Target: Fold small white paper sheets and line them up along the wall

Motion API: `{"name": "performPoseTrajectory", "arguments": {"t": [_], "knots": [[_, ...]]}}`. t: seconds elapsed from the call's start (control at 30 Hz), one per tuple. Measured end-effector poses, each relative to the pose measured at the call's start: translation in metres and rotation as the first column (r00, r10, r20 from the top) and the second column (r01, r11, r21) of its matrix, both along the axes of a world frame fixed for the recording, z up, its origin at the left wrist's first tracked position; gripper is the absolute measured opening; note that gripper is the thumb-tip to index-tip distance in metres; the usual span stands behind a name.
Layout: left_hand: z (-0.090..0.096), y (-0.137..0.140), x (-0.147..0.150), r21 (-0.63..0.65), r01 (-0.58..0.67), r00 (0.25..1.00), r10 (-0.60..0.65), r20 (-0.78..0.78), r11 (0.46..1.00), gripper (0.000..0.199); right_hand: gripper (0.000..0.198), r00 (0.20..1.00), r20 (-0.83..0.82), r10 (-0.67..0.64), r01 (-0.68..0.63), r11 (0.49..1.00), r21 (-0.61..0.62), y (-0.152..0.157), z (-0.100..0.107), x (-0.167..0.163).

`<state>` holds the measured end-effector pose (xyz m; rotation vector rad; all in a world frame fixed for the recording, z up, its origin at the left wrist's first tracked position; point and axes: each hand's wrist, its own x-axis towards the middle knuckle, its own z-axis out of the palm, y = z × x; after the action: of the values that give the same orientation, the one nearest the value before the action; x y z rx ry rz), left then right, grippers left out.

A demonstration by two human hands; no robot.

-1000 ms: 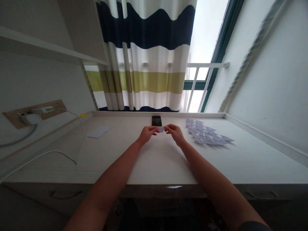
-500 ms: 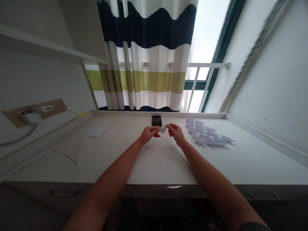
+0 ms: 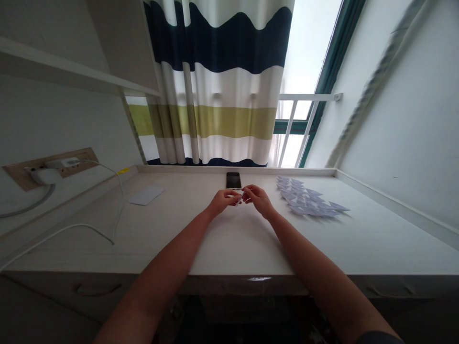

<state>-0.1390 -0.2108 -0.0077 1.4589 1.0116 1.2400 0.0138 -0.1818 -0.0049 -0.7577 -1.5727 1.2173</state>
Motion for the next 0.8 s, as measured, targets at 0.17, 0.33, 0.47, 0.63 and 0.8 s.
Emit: {"name": "performPoseTrajectory", "arguments": {"t": [0.17,0.33,0.47,0.63,0.8], "knots": [[-0.0022,-0.0002,-0.0006,-0.005,0.04,0.999,-0.04,-0.008,0.999,0.036,0.029,0.998,0.04,0.039,-0.041,0.998,0.041,0.0009,-0.0021,0.0],[-0.0024,0.0005,-0.0004,-0.01,0.049,0.999,-0.048,0.018,0.999,0.033,0.033,0.998,0.038,0.041,-0.042,0.998,0.048,-0.0008,-0.0017,-0.0003],[-0.0017,0.0003,-0.0008,-0.002,0.043,0.999,-0.043,0.026,0.999,0.032,0.035,0.999,0.024,0.028,-0.029,0.999,0.037,-0.0022,-0.0014,-0.0009],[-0.0013,-0.0004,-0.0011,-0.003,0.034,0.999,-0.034,0.03,0.999,0.033,0.035,0.998,0.06,0.026,-0.031,0.996,0.089,0.0,-0.0029,-0.0005],[-0.0026,0.0012,-0.0011,-0.01,0.014,0.999,-0.014,0.04,1.0,0.032,0.032,0.996,0.083,0.023,-0.035,0.989,0.145,0.0032,-0.0062,-0.0011]]}}
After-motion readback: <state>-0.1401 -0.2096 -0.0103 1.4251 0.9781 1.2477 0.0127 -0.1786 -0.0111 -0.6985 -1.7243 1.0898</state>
